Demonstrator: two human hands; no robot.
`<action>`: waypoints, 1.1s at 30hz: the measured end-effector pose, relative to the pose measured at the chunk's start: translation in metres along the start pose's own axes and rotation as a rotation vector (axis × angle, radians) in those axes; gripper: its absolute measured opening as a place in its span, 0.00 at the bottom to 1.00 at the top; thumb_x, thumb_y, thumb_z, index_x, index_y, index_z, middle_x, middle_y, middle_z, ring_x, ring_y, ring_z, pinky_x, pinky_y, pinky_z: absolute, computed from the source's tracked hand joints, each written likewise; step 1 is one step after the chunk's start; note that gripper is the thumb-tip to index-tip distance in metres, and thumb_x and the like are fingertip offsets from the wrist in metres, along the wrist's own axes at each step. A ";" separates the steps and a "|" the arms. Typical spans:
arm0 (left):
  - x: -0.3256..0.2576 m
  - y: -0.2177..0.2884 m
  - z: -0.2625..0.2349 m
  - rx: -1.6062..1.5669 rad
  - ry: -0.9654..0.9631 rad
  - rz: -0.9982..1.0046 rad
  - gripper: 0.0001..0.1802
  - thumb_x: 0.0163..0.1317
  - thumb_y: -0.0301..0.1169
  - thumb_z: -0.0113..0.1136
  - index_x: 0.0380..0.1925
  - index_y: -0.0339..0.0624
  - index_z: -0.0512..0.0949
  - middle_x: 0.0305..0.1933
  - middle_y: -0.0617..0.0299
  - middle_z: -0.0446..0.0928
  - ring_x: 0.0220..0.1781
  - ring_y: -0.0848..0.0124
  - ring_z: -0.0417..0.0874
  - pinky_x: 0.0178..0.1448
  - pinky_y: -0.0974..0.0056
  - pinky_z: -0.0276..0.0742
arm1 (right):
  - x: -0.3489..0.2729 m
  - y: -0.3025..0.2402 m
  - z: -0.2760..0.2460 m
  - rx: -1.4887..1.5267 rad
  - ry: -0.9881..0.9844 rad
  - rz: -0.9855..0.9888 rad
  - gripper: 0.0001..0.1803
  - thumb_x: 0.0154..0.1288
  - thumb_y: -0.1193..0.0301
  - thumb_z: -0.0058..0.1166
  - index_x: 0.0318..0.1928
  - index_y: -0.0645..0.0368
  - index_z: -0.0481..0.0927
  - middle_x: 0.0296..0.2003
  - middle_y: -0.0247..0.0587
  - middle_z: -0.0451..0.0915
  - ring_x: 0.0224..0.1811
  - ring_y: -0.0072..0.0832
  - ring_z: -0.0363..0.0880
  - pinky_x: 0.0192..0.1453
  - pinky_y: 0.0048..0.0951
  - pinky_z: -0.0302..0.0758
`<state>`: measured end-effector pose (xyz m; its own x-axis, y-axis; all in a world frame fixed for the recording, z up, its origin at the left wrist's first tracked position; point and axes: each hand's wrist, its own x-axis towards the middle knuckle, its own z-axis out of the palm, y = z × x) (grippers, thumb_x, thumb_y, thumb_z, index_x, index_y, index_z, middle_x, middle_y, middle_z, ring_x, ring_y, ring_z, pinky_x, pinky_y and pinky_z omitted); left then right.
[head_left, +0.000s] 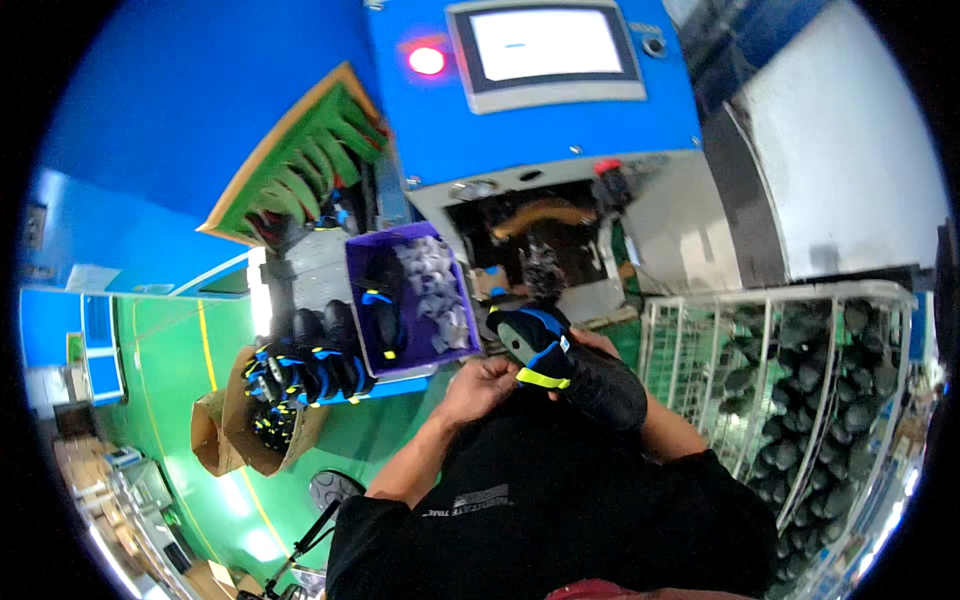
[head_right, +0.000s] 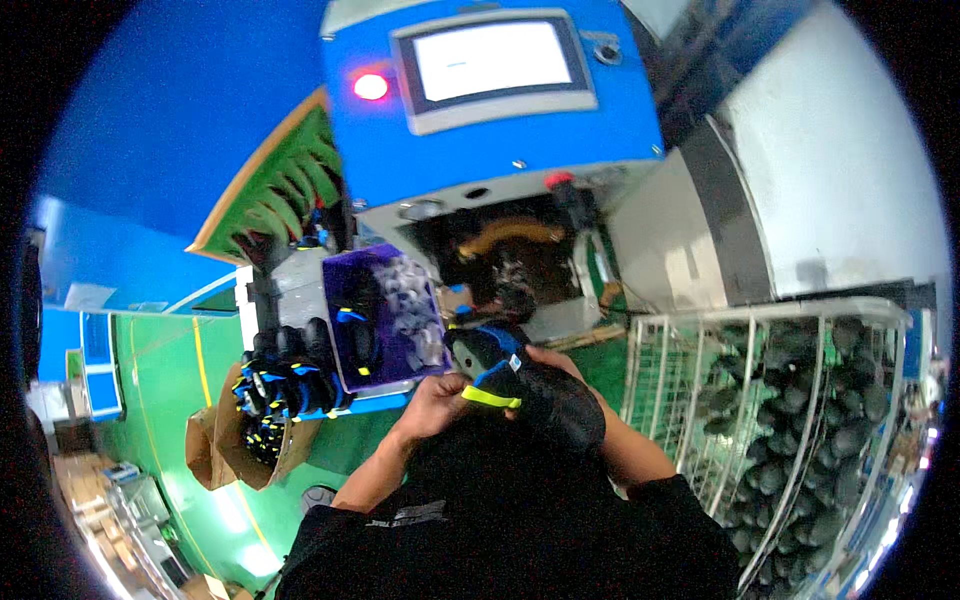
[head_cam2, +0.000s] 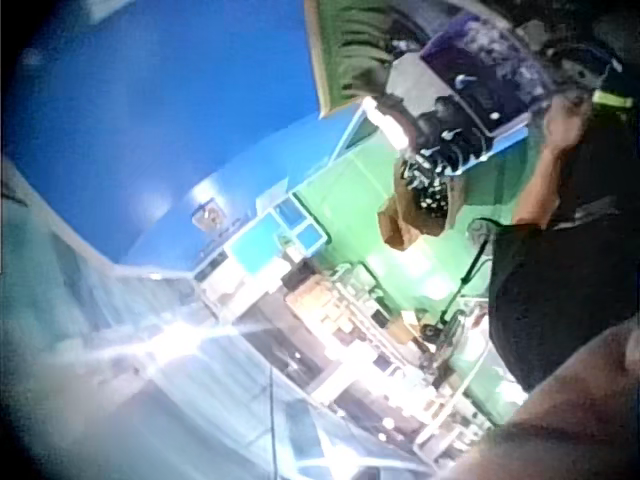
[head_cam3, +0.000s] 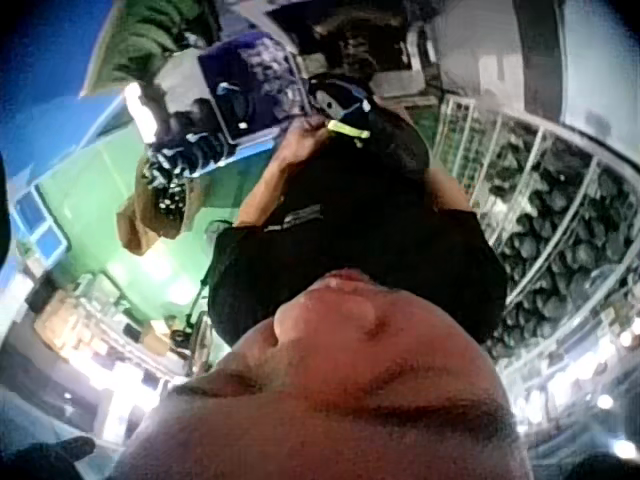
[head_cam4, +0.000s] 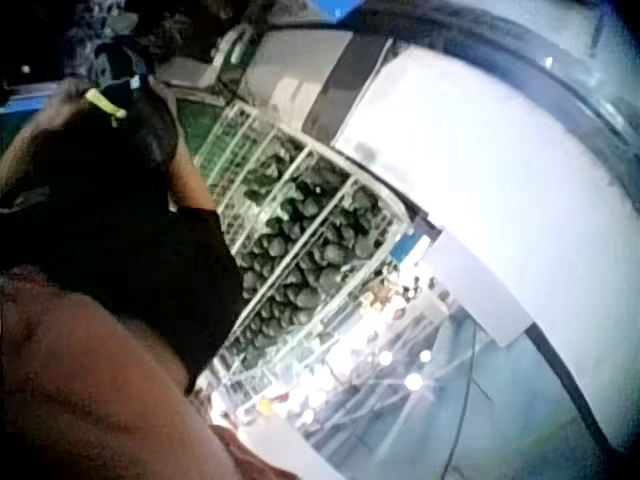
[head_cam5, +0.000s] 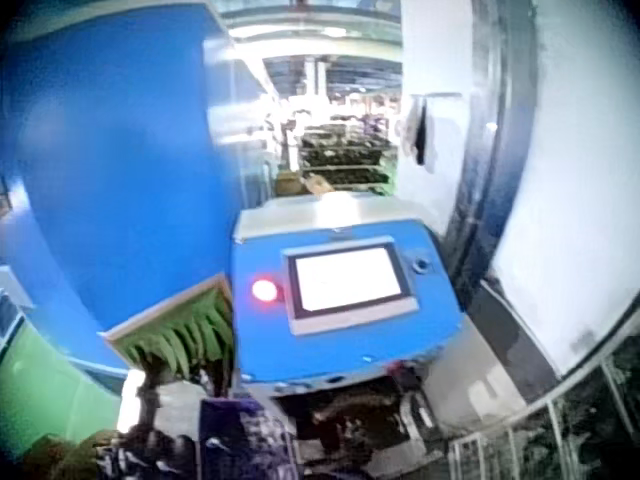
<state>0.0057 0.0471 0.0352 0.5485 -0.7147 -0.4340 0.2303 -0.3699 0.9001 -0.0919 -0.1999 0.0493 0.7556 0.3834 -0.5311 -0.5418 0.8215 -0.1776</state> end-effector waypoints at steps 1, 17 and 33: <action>-0.004 0.002 0.007 -0.109 -0.193 0.004 0.12 0.73 0.32 0.61 0.30 0.38 0.81 0.23 0.71 0.74 0.25 0.80 0.72 0.30 0.69 0.66 | -0.013 0.002 0.001 0.021 0.165 -0.074 0.28 0.70 0.54 0.60 0.56 0.67 0.80 0.48 0.53 0.86 0.49 0.45 0.87 0.51 0.44 0.87; 0.089 0.017 0.033 0.052 0.309 0.130 0.27 0.78 0.48 0.53 0.59 0.32 0.77 0.53 0.44 0.84 0.58 0.54 0.85 0.63 0.55 0.77 | -0.003 -0.042 -0.017 -0.839 0.459 -0.741 0.50 0.62 0.77 0.67 0.81 0.63 0.54 0.72 0.42 0.70 0.72 0.30 0.69 0.76 0.32 0.64; 0.051 -0.050 -0.055 0.221 0.158 -0.127 0.24 0.73 0.48 0.56 0.54 0.39 0.82 0.47 0.40 0.85 0.53 0.45 0.86 0.57 0.49 0.79 | 0.118 -0.077 0.031 -2.013 1.149 -0.346 0.52 0.69 0.52 0.62 0.84 0.37 0.42 0.56 0.72 0.71 0.45 0.63 0.82 0.43 0.53 0.84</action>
<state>0.0662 0.0620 -0.0301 0.6489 -0.5595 -0.5157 0.1337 -0.5833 0.8012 0.0503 -0.2046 0.0256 0.8139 -0.5187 -0.2618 -0.5752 -0.7832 -0.2363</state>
